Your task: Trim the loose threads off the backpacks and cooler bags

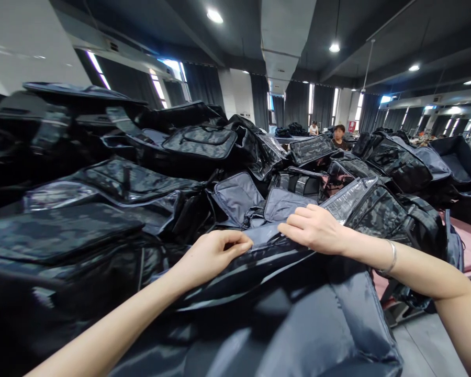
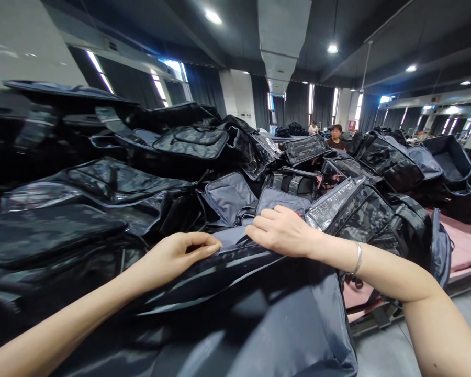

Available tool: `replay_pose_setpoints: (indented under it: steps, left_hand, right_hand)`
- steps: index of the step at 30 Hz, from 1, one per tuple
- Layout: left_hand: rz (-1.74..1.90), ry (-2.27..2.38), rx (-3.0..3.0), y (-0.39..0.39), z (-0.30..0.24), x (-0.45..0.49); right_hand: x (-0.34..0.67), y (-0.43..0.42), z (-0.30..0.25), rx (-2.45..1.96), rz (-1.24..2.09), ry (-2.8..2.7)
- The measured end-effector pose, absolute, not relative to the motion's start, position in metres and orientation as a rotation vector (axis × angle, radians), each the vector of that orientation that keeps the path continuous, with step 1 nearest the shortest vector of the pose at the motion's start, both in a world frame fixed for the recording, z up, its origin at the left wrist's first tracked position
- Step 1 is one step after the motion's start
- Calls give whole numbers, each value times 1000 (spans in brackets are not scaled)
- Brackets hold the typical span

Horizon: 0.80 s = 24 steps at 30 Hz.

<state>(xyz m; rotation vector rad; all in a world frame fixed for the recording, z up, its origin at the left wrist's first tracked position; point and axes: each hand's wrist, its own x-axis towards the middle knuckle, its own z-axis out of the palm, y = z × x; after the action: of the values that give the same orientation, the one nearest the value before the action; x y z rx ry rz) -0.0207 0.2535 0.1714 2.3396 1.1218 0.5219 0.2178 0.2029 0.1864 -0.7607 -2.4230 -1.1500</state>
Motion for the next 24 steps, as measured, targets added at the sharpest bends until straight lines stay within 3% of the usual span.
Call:
replay_pose_setpoints:
  steps: [4, 11, 20, 24]
  left_hand:
    - [604, 1038, 2331, 250, 167, -22]
    - [620, 979, 2357, 245, 165, -24]
    - [572, 991, 2380, 244, 164, -22]
    - [540, 1015, 2388, 245, 165, -23]
  right_hand:
    - [221, 220, 200, -847, -829, -2677]
    - [220, 252, 209, -609, -96, -2929]
    - [215, 257, 200, -569, 38, -2912]
    - [216, 254, 199, -622, -205, -2868]
